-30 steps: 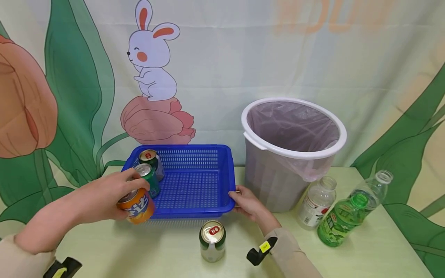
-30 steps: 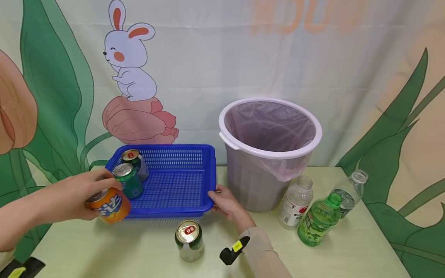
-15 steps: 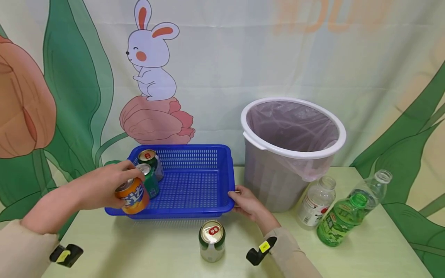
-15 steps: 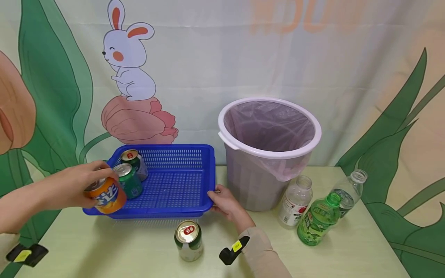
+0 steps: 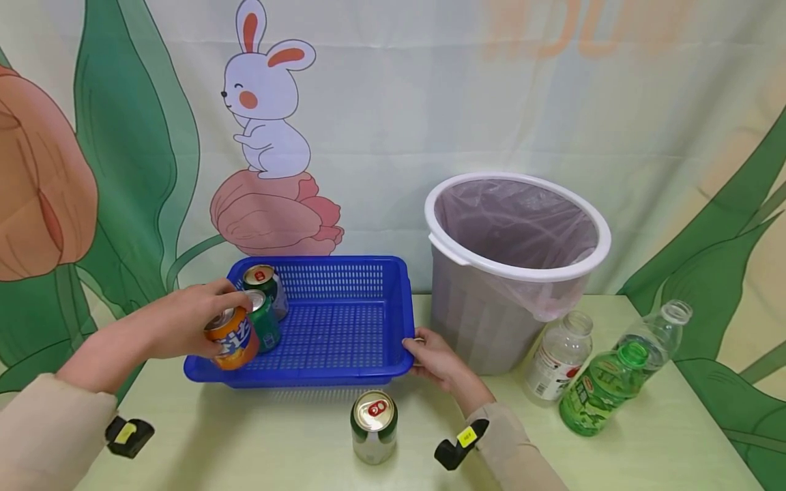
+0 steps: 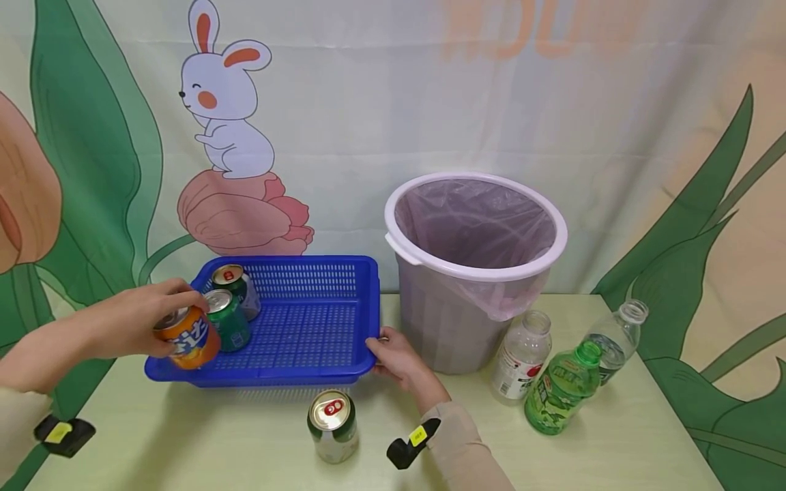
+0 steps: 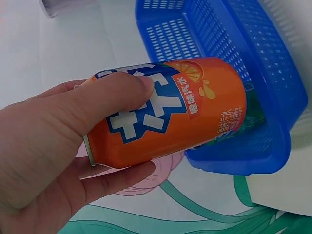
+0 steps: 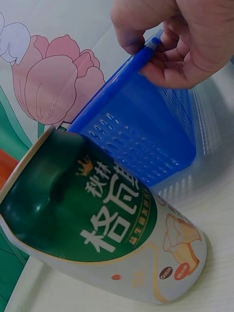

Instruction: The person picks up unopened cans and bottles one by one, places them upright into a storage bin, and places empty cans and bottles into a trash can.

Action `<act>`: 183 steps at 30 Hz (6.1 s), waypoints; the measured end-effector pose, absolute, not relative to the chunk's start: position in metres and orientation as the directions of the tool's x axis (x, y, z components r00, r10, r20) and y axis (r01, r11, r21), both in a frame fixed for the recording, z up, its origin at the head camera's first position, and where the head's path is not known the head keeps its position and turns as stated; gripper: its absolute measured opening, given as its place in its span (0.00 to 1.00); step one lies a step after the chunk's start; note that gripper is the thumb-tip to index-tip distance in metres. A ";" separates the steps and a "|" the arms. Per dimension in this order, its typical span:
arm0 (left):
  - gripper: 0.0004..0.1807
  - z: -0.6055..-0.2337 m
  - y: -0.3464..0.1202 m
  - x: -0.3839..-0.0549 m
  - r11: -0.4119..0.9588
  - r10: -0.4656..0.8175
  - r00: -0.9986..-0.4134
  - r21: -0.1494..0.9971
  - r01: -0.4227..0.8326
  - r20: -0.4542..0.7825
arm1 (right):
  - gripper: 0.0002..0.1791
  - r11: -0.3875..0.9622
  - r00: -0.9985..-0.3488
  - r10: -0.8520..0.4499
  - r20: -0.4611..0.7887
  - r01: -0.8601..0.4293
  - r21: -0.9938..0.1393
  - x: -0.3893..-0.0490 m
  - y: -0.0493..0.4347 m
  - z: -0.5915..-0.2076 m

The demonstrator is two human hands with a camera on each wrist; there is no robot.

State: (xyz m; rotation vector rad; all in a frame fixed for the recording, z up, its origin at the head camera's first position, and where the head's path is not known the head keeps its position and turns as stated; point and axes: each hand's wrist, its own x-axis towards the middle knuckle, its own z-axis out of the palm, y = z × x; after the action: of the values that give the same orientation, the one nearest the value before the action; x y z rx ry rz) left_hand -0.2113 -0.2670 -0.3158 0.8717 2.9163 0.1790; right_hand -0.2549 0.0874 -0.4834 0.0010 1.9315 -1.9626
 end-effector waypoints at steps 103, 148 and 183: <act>0.25 -0.399 -0.269 -0.249 0.884 0.465 -0.879 0.117 0.453 -0.104 | 0.13 0.042 -0.928 -0.255 -0.273 0.271 -0.962 -0.258 0.088 -0.483; 0.35 -0.381 -0.196 -0.203 0.702 0.711 -0.699 -0.039 0.711 0.080 | 0.16 0.033 -0.924 -0.277 -0.262 0.263 -0.964 -0.257 0.089 -0.485; 0.46 -0.413 -0.127 -0.166 0.480 0.873 -0.478 0.005 0.877 0.095 | 0.12 0.009 -0.926 -0.284 -0.248 0.257 -0.966 -0.256 0.087 -0.486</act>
State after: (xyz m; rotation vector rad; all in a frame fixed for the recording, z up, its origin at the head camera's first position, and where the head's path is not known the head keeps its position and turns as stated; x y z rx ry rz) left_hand -0.1663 -0.1266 -0.4133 1.6421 2.7699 0.0856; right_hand -0.2555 0.0874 -0.4865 -0.0281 1.9195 -1.9764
